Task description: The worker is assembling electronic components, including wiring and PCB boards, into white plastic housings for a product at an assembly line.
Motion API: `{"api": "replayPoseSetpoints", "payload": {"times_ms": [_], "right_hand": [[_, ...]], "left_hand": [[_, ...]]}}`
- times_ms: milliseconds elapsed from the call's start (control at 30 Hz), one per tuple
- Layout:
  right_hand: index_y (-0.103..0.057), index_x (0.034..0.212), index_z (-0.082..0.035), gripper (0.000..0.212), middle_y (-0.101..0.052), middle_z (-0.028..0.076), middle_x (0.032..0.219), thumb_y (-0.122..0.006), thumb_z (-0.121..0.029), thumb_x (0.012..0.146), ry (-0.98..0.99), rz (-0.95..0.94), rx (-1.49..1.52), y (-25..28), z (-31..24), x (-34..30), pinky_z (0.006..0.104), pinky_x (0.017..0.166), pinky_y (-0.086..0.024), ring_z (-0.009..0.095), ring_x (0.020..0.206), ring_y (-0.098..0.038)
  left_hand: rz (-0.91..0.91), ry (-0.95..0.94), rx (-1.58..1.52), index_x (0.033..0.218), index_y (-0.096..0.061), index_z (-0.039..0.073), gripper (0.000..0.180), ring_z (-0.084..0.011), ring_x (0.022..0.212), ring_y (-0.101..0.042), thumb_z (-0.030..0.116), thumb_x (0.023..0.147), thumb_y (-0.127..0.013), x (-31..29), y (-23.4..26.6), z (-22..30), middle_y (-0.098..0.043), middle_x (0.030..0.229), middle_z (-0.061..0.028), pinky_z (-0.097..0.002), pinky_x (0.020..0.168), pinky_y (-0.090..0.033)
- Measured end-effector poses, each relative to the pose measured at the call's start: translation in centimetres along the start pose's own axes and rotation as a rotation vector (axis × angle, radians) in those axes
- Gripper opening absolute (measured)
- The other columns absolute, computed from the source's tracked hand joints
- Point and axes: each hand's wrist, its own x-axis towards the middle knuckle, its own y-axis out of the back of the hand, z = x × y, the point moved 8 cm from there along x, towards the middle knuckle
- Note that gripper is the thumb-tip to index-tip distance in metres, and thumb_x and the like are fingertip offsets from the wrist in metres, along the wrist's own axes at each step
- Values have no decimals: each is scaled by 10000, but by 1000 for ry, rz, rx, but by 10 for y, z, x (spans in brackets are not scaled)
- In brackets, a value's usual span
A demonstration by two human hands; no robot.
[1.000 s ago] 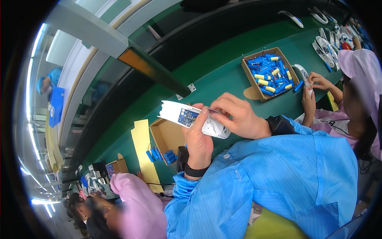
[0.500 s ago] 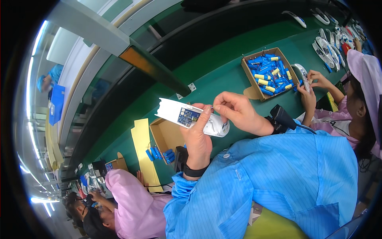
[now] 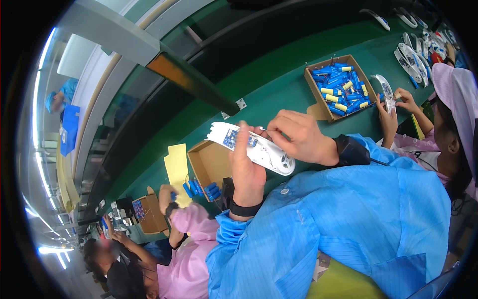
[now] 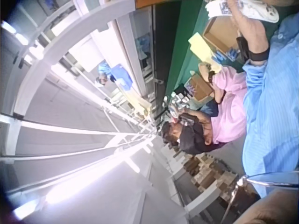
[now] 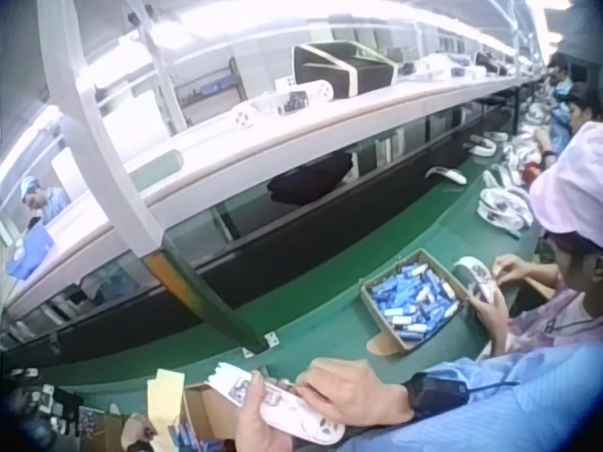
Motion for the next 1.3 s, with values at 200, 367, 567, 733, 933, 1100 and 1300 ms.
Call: {"api": "replayPoseSetpoints", "payload": {"times_ms": [200, 367, 567, 733, 933, 1100, 1300], "right_hand": [[-555, 720, -37, 84, -544, 67, 715, -639, -30, 713, -11, -28, -6, 0, -22, -4, 337, 511, -455, 224, 617, -569], [-550, 723, -25, 97, -550, 80, 724, -645, -29, 704, 30, -36, -50, 0, -30, -2, 342, 516, -462, 237, 629, -577], [-544, 712, -18, 101, -556, 94, 719, -644, -25, 697, 15, -71, -50, -4, -29, -4, 359, 513, -468, 254, 627, -587], [-542, 702, -19, 94, -558, 104, 693, -635, -21, 700, -10, -66, -23, -4, -29, -4, 368, 515, -466, 270, 614, -586], [-534, 706, -32, 91, -578, 110, 691, -625, -40, 714, -143, -103, 60, -6, -19, -6, 382, 515, -456, 291, 610, -584], [-540, 717, -43, 87, -593, 114, 705, -615, -78, 744, -245, -165, 135, -11, -9, -9, 387, 519, -451, 298, 598, -584], [-555, 715, -41, 89, -606, 123, 719, -600, -98, 767, -290, -225, 185, -14, -5, -7, 398, 527, -449, 308, 607, -589]], "left_hand": [[-40, 56, -96, 983, -542, 93, 318, -328, 961, -596, 397, 940, -459, 0, -1, -3, -613, 852, -89, -441, 874, -464], [-39, 78, -145, 1002, -543, 107, 309, -344, 1006, -589, 395, 943, -449, 0, 2, -7, -620, 841, -92, -437, 882, -460], [-63, 77, -145, 956, -568, 73, 349, -339, 1004, -588, 401, 940, -450, -1, -1, -7, -623, 841, -90, -423, 888, -453], [-55, 74, -137, 911, -575, 36, 394, -330, 1002, -590, 410, 936, -453, -4, -3, -7, -620, 844, -92, -417, 887, -451], [-59, 79, -129, 882, -578, 25, 427, -305, 1003, -593, 426, 936, -441, -5, -5, -7, -616, 843, -93, -409, 860, -467], [-99, 103, -119, 868, -582, 25, 454, -291, 1014, -587, 443, 937, -420, -6, -8, -9, -619, 866, -115, -409, 859, -466], [-122, 99, -105, 919, -592, 37, 405, -302, 1023, -581, 396, 950, -408, -7, -11, -8, -633, 816, -96, -409, 878, -465]]}}
